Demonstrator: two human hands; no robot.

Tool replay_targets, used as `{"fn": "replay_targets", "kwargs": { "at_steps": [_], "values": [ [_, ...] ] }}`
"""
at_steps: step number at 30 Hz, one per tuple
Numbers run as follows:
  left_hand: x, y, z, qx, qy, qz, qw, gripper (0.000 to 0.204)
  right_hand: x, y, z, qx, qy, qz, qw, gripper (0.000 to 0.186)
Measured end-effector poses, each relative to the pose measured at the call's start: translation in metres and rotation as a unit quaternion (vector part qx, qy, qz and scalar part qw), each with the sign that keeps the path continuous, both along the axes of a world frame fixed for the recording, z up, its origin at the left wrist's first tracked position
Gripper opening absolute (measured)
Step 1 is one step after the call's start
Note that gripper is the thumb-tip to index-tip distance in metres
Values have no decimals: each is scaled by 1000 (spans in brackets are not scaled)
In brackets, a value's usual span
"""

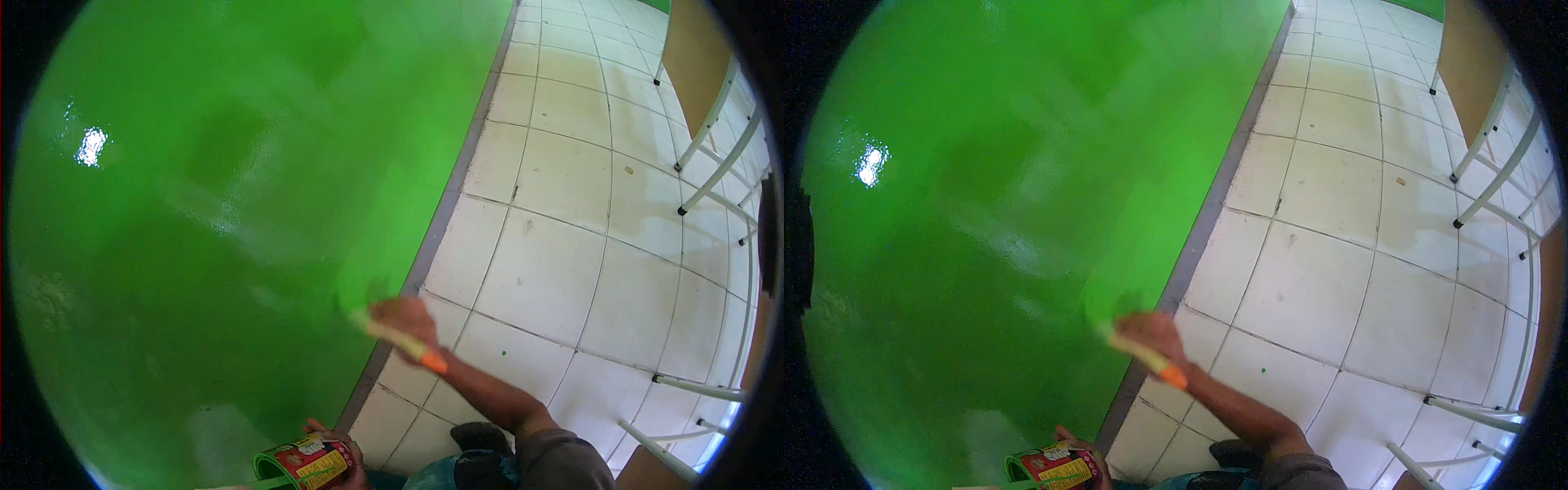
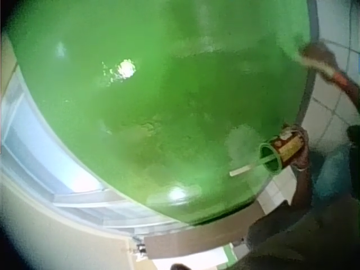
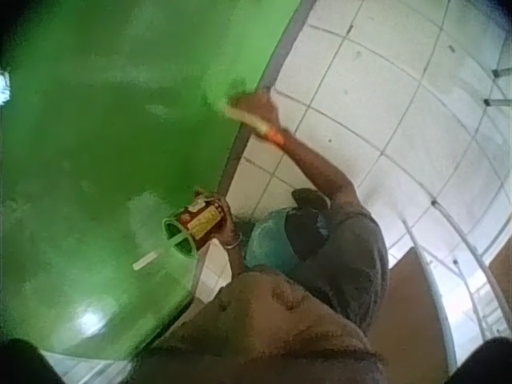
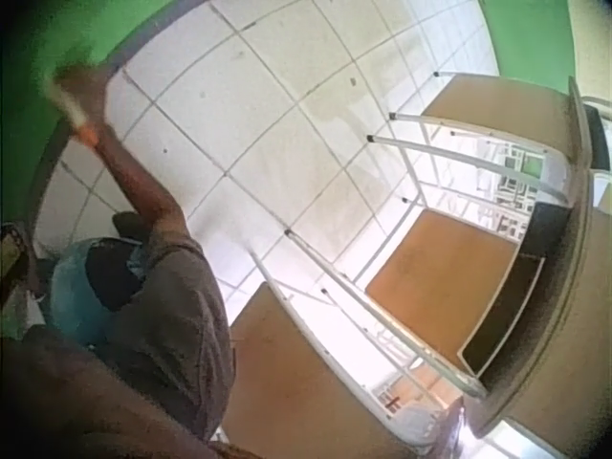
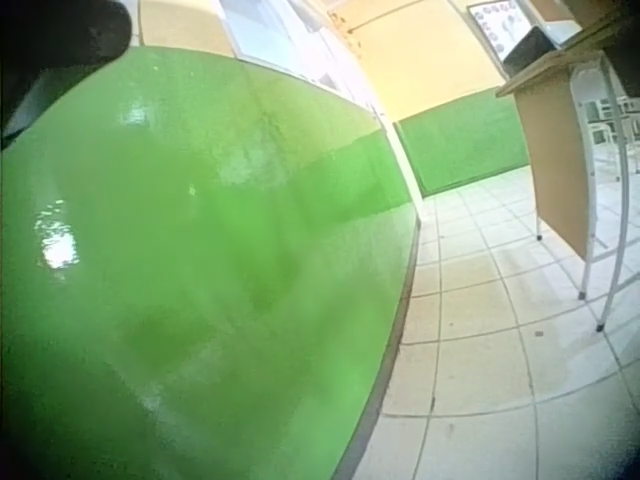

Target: Painting a green wall using a paintbrush and a container of green paint.

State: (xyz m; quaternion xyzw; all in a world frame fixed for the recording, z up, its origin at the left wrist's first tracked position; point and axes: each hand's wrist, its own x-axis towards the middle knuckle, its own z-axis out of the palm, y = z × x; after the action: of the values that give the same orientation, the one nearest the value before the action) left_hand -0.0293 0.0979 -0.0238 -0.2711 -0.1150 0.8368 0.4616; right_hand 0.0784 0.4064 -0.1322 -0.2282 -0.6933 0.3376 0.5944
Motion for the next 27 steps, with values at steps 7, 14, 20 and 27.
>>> {"fn": "replay_targets", "kwargs": {
  "at_steps": [7,14,20,27],
  "values": [
    [19,27,20,53,142,-43,988,56,21,41,12,-102,191,179,960,27],
    [8,27,0,8,231,-86,969,59,104,224,26,-215,285,-146,923,30],
    [-7,11,-13,33,90,-41,995,57,91,242,33,-187,284,-200,919,39],
    [10,29,5,2,151,-20,988,53,34,87,24,39,174,-91,980,26]
  ]
}}
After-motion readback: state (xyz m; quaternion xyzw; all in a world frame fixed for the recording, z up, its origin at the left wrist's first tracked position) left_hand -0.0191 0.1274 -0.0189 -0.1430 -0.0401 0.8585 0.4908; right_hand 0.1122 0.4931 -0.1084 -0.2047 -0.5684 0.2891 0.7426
